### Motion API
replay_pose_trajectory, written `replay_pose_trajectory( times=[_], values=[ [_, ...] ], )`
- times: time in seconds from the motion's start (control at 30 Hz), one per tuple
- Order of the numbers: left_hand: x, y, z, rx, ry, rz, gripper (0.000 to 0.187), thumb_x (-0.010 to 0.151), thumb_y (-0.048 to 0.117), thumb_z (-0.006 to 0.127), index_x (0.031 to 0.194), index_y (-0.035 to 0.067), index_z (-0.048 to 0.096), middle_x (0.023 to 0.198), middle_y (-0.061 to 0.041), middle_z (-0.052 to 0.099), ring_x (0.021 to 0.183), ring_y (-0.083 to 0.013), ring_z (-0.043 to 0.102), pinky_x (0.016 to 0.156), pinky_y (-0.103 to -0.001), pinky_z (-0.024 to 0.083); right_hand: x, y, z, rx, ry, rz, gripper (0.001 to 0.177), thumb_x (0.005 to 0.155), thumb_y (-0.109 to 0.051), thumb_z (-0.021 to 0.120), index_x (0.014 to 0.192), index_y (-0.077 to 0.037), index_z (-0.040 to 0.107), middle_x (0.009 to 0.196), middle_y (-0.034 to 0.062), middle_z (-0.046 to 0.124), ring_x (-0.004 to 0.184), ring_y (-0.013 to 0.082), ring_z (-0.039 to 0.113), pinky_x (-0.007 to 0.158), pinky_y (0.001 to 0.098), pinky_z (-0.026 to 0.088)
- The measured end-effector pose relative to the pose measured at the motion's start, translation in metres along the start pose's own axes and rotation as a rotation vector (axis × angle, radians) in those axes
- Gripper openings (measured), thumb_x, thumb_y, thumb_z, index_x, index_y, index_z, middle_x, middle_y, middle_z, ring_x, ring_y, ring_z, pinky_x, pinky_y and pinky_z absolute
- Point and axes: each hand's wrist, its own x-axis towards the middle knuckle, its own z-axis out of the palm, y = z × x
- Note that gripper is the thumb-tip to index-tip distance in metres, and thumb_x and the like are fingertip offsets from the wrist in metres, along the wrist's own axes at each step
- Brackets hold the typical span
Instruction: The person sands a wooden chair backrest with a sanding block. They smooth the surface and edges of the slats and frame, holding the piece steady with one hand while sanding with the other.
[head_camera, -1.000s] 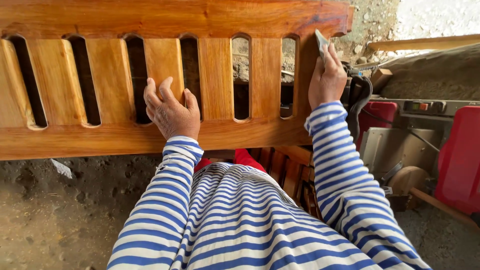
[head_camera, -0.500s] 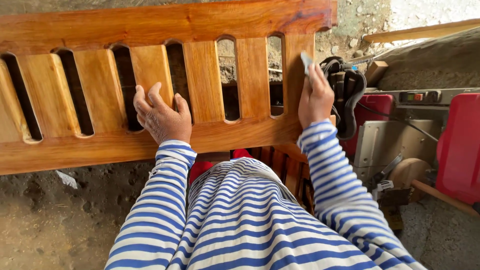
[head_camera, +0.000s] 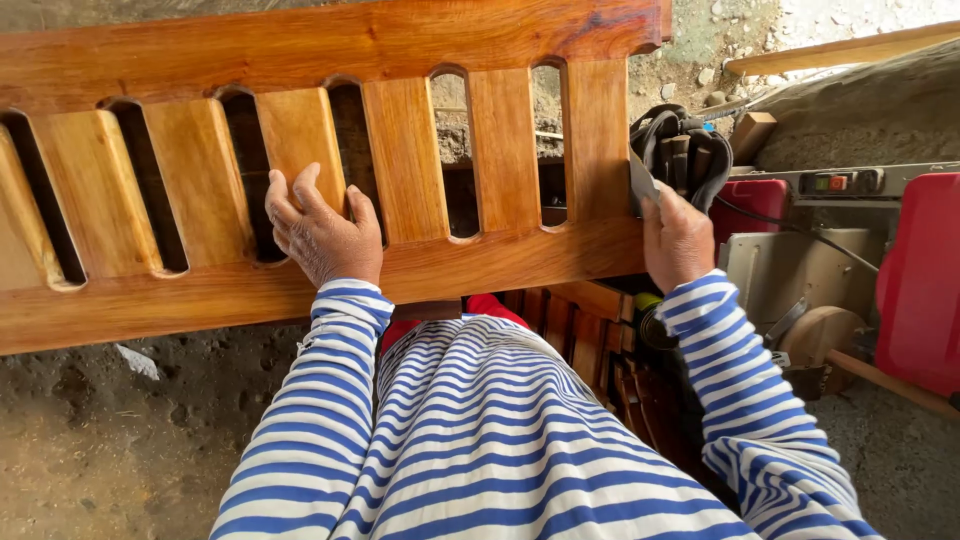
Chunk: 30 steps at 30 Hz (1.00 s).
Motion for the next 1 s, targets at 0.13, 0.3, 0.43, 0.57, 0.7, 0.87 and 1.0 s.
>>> replay_pose_trajectory(
  times=[0.13, 0.3, 0.43, 0.57, 0.7, 0.87, 1.0],
  values=[
    [-0.001, -0.002, 0.0, -0.003, 0.012, -0.001, 0.05, 0.084, 0.028, 0.077, 0.128, 0.02, 0.055, 0.138, -0.016, 0.043, 0.124, -0.0409, 0.052, 0.089, -0.05, 0.046, 0.012, 0.035, -0.012, -0.062, 0.022, -0.117, 0.02, 0.103, 0.0, 0.065, 0.122, -0.003, 0.071, 0.108, 0.0172, 0.074, 0.103, 0.0398, 0.07, 0.087, 0.0477, 0.058],
    [-0.002, -0.004, 0.002, -0.015, 0.009, -0.007, 0.052, 0.083, 0.028, 0.077, 0.129, 0.02, 0.054, 0.139, -0.016, 0.043, 0.124, -0.0411, 0.052, 0.09, -0.05, 0.046, 0.03, -0.021, -0.024, -0.043, 0.033, -0.182, 0.028, 0.099, 0.005, 0.062, 0.123, -0.005, 0.073, 0.124, 0.0144, 0.072, 0.115, 0.0357, 0.068, 0.098, 0.0438, 0.055],
    [-0.002, -0.004, 0.002, -0.033, 0.002, -0.007, 0.052, 0.082, 0.026, 0.077, 0.129, 0.02, 0.054, 0.141, -0.015, 0.042, 0.127, -0.0406, 0.05, 0.092, -0.05, 0.045, 0.013, -0.055, 0.0, -0.071, 0.008, -0.177, 0.042, 0.089, 0.006, 0.064, 0.128, -0.007, 0.073, 0.13, 0.0161, 0.07, 0.114, 0.037, 0.067, 0.096, 0.0451, 0.055],
    [-0.002, -0.005, 0.001, -0.024, 0.001, -0.023, 0.053, 0.082, 0.027, 0.077, 0.129, 0.02, 0.054, 0.141, -0.015, 0.042, 0.128, -0.0408, 0.049, 0.092, -0.05, 0.045, 0.009, -0.077, 0.007, -0.084, 0.015, -0.181, 0.041, 0.092, -0.003, 0.068, 0.132, -0.014, 0.073, 0.134, 0.0135, 0.068, 0.12, 0.0357, 0.062, 0.101, 0.0435, 0.052],
    [-0.003, -0.008, 0.006, -0.031, 0.007, -0.018, 0.052, 0.081, 0.027, 0.077, 0.128, 0.02, 0.055, 0.141, -0.015, 0.042, 0.13, -0.0411, 0.047, 0.093, -0.051, 0.045, 0.036, -0.06, 0.039, -0.172, 0.079, -0.211, 0.025, 0.099, -0.013, 0.071, 0.124, -0.014, 0.077, 0.121, 0.0126, 0.07, 0.111, 0.0326, 0.063, 0.095, 0.0414, 0.055],
    [-0.004, -0.008, 0.004, -0.042, 0.011, -0.017, 0.051, 0.082, 0.027, 0.076, 0.128, 0.02, 0.055, 0.141, -0.014, 0.041, 0.131, -0.0404, 0.046, 0.093, -0.051, 0.045, 0.102, -0.039, 0.073, -0.106, 0.242, -0.311, 0.015, 0.101, -0.009, 0.071, 0.114, -0.013, 0.078, 0.109, 0.0147, 0.064, 0.106, 0.038, 0.063, 0.083, 0.047, 0.055],
    [0.0, 0.0, -0.005, -0.107, -0.048, -0.077, 0.044, 0.086, 0.023, 0.072, 0.128, 0.015, 0.06, 0.145, -0.02, 0.044, 0.133, -0.0431, 0.045, 0.101, -0.06, 0.043, 0.116, -0.083, 0.045, -0.052, 0.066, -0.162, 0.02, 0.108, -0.008, 0.056, 0.107, 0.003, 0.073, 0.118, 0.0207, 0.06, 0.128, 0.0454, 0.05, 0.093, 0.0561, 0.056]
  ],
)
